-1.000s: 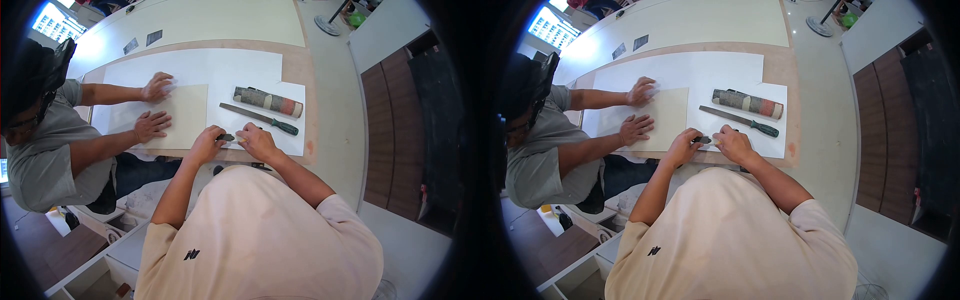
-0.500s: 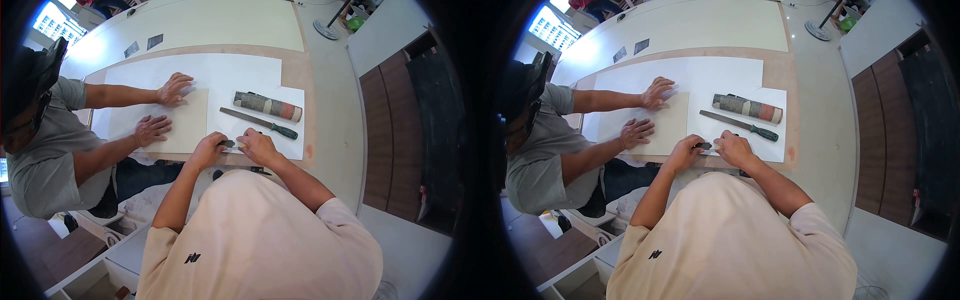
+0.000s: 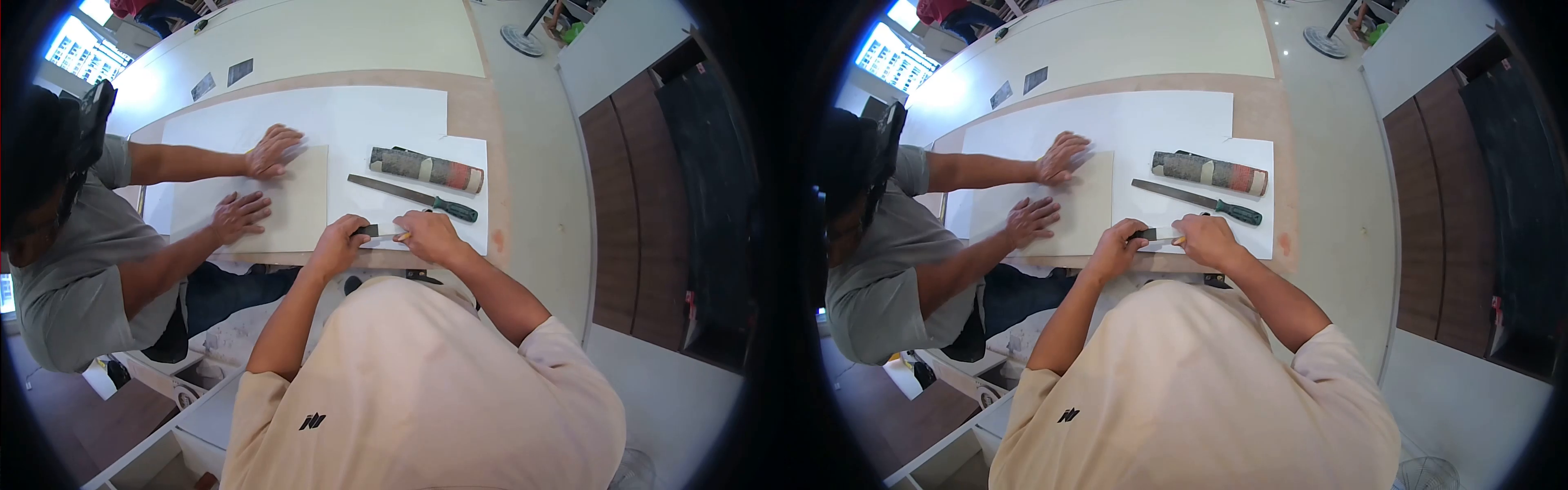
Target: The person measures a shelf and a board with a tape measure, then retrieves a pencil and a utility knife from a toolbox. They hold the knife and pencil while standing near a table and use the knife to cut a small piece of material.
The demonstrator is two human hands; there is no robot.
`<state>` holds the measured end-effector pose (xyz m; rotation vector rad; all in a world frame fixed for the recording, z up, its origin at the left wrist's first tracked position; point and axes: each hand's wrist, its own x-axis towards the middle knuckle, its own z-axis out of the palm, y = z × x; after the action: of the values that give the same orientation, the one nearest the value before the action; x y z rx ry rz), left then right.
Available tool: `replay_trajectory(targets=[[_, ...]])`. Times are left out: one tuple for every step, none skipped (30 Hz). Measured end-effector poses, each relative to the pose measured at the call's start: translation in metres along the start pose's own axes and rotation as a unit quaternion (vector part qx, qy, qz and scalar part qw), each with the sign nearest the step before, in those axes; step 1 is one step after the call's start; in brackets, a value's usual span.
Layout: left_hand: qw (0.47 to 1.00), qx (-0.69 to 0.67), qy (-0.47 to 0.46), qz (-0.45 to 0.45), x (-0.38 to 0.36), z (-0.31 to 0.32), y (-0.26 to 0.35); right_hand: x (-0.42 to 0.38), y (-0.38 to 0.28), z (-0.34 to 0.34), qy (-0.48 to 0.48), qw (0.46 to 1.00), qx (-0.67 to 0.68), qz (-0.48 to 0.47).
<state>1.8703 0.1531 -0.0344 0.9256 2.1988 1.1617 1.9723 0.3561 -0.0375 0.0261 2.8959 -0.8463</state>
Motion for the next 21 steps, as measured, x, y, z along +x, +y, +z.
replay_trajectory(targets=[[1.000,0.008,0.004,0.012,0.002,0.003,-0.001,0.000,0.004,0.001,0.009,1.000,0.003,-0.003],[1.000,0.017,0.007,0.024,0.004,0.006,-0.003,-0.001,0.007,0.002,0.016,1.000,0.007,-0.004],[0.999,0.026,0.009,0.036,0.007,0.008,-0.004,-0.001,0.010,0.002,0.026,1.000,0.011,-0.006],[0.999,0.019,0.004,0.029,0.010,0.010,-0.001,-0.002,0.012,-0.002,0.025,1.000,0.008,-0.001],[1.000,0.011,-0.003,0.021,0.011,0.012,0.003,-0.005,0.014,-0.006,0.024,1.000,0.006,0.006],[1.000,0.004,-0.008,0.015,0.014,0.015,0.007,-0.007,0.016,-0.012,0.024,1.000,0.003,0.011],[0.999,0.006,-0.015,0.032,0.020,0.013,0.016,-0.009,0.019,-0.019,0.019,0.999,0.012,0.025],[0.999,0.008,-0.023,0.047,0.025,0.011,0.026,-0.014,0.022,-0.025,0.014,0.999,0.023,0.039],[0.997,0.009,-0.033,0.062,0.032,0.009,0.033,-0.020,0.027,-0.029,0.008,0.998,0.036,0.054],[0.998,-0.001,-0.013,0.062,0.047,0.006,0.036,-0.026,0.036,-0.033,0.022,0.995,0.064,0.074],[0.998,-0.012,0.005,0.060,0.066,0.002,0.037,-0.034,0.047,-0.035,0.033,0.991,0.093,0.093],[0.998,-0.024,0.026,0.058,0.087,-0.002,0.038,-0.041,0.057,-0.038,0.043,0.985,0.122,0.110],[0.998,0.014,0.044,0.032,0.108,-0.010,0.049,-0.048,0.064,-0.044,0.045,0.961,0.220,0.164],[0.992,0.091,0.064,0.066,0.134,-0.012,0.047,-0.054,0.069,-0.048,0.033,0.952,0.241,0.187],[0.985,0.141,0.044,0.088,0.159,-0.012,0.044,-0.058,0.075,-0.053,0.021,0.942,0.262,0.210],[0.975,0.190,0.024,0.110,0.183,-0.011,0.039,-0.061,0.081,-0.056,0.009,0.931,0.283,0.232],[0.967,0.232,-0.033,0.102,0.205,-0.007,0.030,-0.064,0.087,-0.057,0.015,0.922,0.311,0.229],[0.953,0.272,-0.089,0.095,0.227,-0.003,0.022,-0.065,0.090,-0.061,0.015,0.917,0.325,0.232],[0.935,0.311,-0.146,0.088,0.242,-0.001,0.018,-0.067,0.092,-0.067,0.015,0.910,0.339,0.236],[0.926,0.326,-0.175,0.076,0.252,0.004,0.014,-0.069,0.095,-0.069,0.014,0.904,0.354,0.242],[0.915,0.341,-0.203,0.066,0.260,0.009,0.010,-0.072,0.100,-0.068,0.034,0.902,0.357,0.240]])
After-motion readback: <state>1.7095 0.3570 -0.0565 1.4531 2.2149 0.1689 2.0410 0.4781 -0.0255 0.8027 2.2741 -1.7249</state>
